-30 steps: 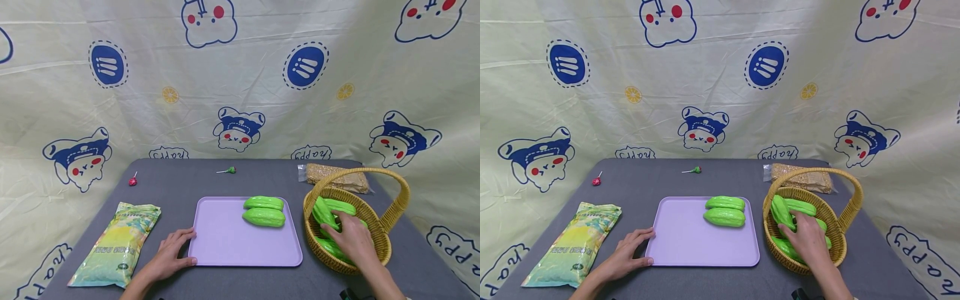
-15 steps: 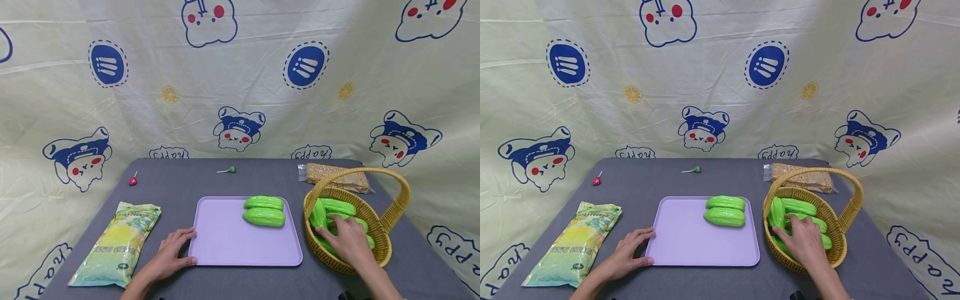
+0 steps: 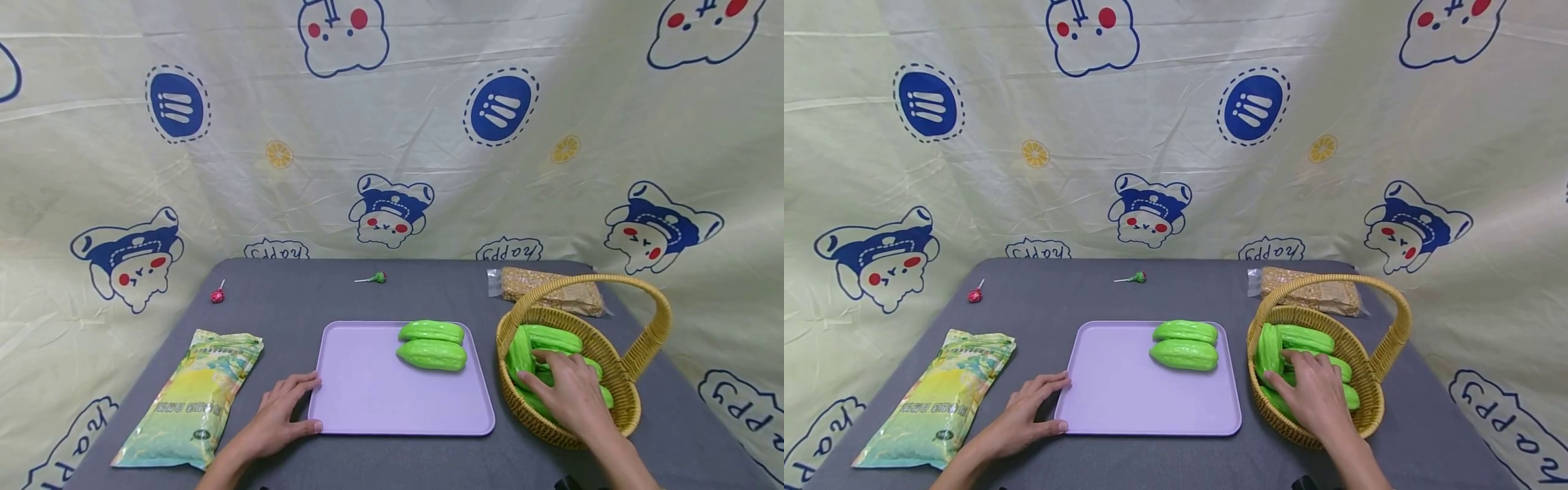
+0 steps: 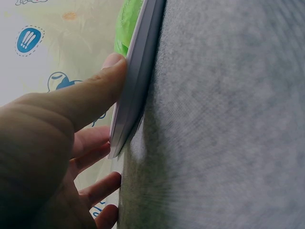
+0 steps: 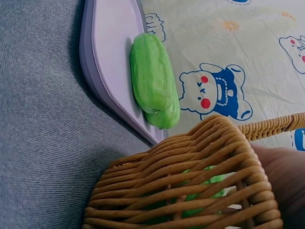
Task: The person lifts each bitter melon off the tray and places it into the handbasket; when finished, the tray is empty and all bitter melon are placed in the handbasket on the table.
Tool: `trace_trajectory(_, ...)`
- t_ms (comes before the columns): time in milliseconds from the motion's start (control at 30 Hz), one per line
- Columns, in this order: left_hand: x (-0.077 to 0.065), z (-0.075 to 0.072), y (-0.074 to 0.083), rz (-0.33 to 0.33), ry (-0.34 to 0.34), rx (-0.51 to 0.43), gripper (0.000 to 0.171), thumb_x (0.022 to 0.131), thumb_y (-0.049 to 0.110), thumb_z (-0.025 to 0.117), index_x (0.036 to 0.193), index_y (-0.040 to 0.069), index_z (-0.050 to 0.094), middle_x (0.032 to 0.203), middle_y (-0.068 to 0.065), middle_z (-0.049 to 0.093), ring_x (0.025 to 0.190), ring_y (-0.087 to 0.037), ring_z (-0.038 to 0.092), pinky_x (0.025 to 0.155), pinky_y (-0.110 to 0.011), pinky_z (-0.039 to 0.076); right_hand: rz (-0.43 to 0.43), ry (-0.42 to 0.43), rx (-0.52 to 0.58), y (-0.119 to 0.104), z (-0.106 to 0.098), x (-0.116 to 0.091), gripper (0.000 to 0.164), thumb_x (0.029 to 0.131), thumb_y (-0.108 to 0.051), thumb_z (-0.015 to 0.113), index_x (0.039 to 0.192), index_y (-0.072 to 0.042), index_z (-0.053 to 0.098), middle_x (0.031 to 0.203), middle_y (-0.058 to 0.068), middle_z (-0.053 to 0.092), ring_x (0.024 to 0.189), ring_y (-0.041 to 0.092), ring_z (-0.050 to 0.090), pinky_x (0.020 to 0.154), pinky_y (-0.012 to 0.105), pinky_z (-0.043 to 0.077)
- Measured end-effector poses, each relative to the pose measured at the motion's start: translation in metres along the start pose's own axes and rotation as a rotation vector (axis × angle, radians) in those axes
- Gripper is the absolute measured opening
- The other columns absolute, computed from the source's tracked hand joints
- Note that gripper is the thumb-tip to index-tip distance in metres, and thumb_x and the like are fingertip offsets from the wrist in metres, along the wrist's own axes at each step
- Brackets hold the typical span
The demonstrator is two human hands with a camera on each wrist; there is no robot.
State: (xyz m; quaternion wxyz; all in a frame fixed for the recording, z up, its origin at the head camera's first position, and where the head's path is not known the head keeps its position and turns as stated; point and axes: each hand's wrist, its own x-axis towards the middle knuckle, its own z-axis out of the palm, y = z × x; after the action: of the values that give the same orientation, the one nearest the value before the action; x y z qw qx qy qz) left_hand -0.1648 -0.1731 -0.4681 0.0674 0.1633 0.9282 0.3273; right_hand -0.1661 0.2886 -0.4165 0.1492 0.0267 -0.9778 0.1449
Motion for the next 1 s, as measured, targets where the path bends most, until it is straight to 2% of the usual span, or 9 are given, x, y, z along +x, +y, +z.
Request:
trace_trajectory(233, 0.0, 0.0, 0.0, 0.003, 0.001, 0.005, 0.071, 0.078, 0.05, 0.07, 0.136, 0.016, 0.049, 0.145, -0.004, 0.042, 0.125, -0.026, 0.039, 0.091, -0.046, 0.029, -0.043, 0.013, -0.005, 0.001, 0.001, -0.001, 0.048, 0.083, -0.036, 0.07, 0.116, -0.002, 0.063, 0.113, 0.024, 0.065, 0.104, 0.045, 0.052, 0.079, 0.058, 0.037)
trace_trajectory(533, -0.001, 0.001, 0.0, 0.009, 0.012, 0.005, 0.07, 0.077, 0.049, 0.071, 0.135, 0.015, 0.05, 0.145, -0.004, 0.043, 0.124, -0.026, 0.039, 0.092, -0.047, 0.029, -0.04, -0.012, 0.004, 0.002, 0.001, -0.001, 0.05, 0.083, -0.035, 0.07, 0.117, -0.001, 0.062, 0.114, 0.024, 0.065, 0.103, 0.044, 0.052, 0.077, 0.055, 0.037)
trace_trajectory(767, -0.001, 0.001, -0.001, 0.024, 0.015, -0.003, 0.07, 0.078, 0.048, 0.071, 0.135, 0.014, 0.05, 0.144, -0.004, 0.043, 0.124, -0.026, 0.039, 0.091, -0.045, 0.029, -0.093, 0.109, 0.044, 0.001, -0.001, -0.002, 0.048, 0.08, -0.031, 0.073, 0.115, 0.0, 0.062, 0.109, 0.024, 0.065, 0.101, 0.046, 0.053, 0.083, 0.06, 0.034)
trace_trajectory(1000, 0.0, -0.001, 0.0, 0.006, 0.0, -0.008, 0.07, 0.078, 0.049, 0.071, 0.136, 0.015, 0.05, 0.145, -0.004, 0.042, 0.125, -0.026, 0.039, 0.092, -0.048, 0.028, -0.161, 0.19, 0.083, -0.01, -0.007, -0.004, 0.046, 0.078, -0.026, 0.075, 0.115, -0.004, 0.062, 0.107, 0.02, 0.066, 0.097, 0.036, 0.053, 0.08, 0.051, 0.036)
